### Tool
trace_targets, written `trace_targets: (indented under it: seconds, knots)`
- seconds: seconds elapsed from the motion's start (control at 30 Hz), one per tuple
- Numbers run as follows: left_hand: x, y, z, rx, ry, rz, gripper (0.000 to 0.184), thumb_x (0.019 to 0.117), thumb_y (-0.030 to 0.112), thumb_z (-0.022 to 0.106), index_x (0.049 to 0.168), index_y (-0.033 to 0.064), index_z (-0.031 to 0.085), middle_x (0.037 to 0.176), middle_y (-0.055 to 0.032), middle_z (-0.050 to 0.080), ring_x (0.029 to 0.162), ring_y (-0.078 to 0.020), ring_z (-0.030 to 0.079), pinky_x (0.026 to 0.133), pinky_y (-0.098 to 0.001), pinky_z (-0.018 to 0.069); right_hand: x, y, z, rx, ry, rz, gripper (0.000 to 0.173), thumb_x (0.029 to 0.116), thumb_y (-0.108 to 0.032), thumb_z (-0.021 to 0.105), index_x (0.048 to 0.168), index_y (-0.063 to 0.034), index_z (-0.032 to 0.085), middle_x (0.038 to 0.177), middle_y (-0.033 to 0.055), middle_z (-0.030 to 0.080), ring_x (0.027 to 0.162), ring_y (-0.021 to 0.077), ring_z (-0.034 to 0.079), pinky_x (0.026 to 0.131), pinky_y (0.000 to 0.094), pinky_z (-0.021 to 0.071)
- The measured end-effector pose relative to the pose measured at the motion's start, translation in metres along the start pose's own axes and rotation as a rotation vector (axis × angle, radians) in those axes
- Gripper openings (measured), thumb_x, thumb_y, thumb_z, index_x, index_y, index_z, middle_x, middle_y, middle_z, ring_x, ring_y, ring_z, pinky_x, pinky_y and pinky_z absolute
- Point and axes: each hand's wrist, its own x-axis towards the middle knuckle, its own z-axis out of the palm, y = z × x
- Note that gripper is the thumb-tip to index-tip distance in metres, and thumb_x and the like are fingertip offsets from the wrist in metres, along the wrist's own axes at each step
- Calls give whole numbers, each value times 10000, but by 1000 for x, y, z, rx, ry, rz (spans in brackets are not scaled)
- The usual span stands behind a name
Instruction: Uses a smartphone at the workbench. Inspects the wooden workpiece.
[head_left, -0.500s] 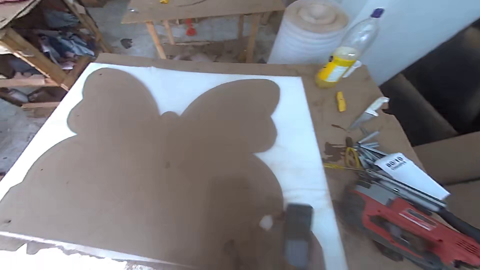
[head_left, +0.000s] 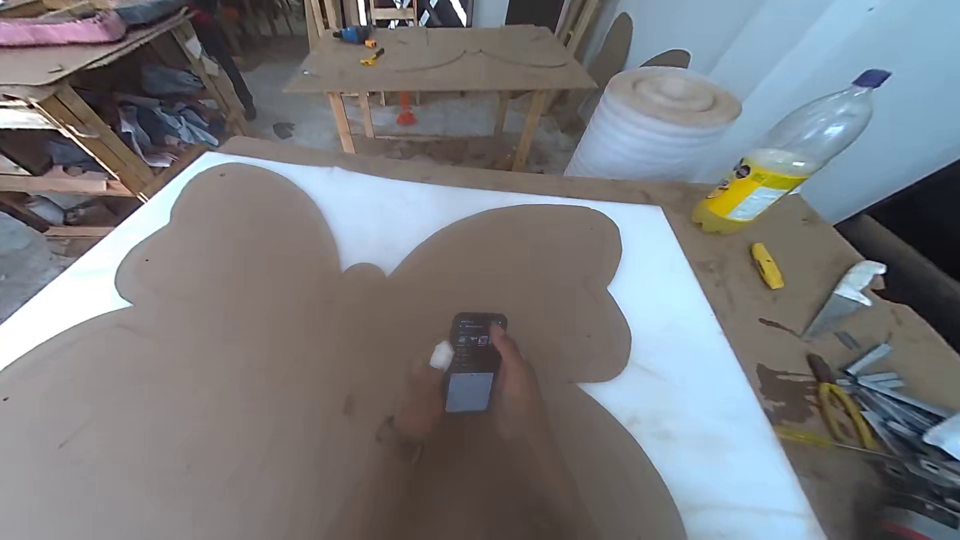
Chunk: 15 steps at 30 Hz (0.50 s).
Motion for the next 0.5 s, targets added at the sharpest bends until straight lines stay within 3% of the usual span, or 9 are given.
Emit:
trace_targets:
  seconds: [0.1,0.3,0.37,0.5]
  knots:
    - [1,-11,-8,7,16,52,413,1082,351,458,1420,161,601,1273,-136,676,1100,-278,679,919,-491,594,9,7,10,-30,10,-5,606,934,-712,545,1256,-218,686,1146,79,729,1028,263,707,857,502,603]
    - [-4,-2,-4,58,-3,89,378,1099,292,432,1404,161,612,1250,-111,682,1067,-253,688,888,-460,610,1,0,16,-67,74,26,581,893,-689,634,1199,-202,715,1055,93,745,914,255,729,778,457,623]
    - [-3,-5,-2,25,1,104,375,1100,278,432,1397,138,615,1238,-131,680,1051,-262,690,880,-462,611,2,2,14,-67,53,23,514,919,-613,665,1208,-190,707,1060,100,744,919,260,729,784,451,624]
    - [-5,-6,-3,2,60,72,389,1099,266,433,1432,138,588,1239,-157,681,1052,-291,697,872,-485,618,0,13,6,-4,-72,-11,417,939,-330,733,1303,-149,640,1125,144,723,985,290,720,835,464,620]
